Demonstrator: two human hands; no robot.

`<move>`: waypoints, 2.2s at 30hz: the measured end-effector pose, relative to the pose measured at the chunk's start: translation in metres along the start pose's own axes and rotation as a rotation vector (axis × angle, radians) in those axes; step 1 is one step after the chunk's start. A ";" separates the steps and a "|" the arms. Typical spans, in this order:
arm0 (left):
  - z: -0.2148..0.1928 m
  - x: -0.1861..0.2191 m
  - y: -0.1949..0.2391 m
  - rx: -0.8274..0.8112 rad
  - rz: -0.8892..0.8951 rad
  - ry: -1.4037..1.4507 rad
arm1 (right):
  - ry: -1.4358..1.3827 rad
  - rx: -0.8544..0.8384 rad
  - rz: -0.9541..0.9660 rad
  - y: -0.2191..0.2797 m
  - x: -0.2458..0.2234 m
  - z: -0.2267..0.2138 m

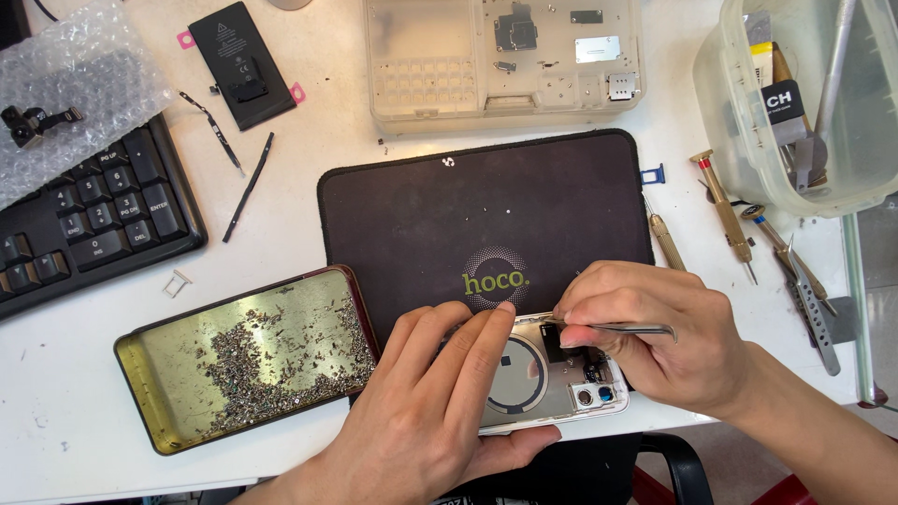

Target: The person uses tweezers to carefully manipulate small internal components of a disassembled smartphone on a workbench. They repeatedly adjust and reposition tiny parts within the device's chassis.

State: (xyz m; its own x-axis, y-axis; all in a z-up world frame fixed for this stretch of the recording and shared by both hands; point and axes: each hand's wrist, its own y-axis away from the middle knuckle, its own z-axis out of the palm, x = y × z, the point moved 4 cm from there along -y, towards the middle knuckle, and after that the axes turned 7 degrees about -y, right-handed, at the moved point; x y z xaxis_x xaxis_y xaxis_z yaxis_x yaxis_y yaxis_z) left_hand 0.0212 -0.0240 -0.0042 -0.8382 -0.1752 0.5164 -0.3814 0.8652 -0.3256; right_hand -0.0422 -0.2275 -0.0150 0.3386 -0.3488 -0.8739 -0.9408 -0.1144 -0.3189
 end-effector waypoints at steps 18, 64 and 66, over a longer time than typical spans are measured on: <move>-0.001 0.006 0.003 0.003 0.040 -0.054 | 0.011 0.213 -0.003 0.009 -0.019 -0.007; 0.012 0.001 0.011 0.000 0.086 -0.144 | 0.518 -0.115 -0.433 0.010 -0.043 0.022; 0.012 0.001 0.012 0.001 0.088 -0.150 | 0.529 -0.115 -0.439 0.010 -0.043 0.022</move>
State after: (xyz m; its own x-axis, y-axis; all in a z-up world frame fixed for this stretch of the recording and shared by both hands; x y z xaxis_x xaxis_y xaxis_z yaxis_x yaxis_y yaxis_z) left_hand 0.0112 -0.0200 -0.0172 -0.9172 -0.1666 0.3620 -0.3040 0.8798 -0.3654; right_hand -0.0659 -0.1933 0.0114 0.6649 -0.6503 -0.3675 -0.7230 -0.4365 -0.5356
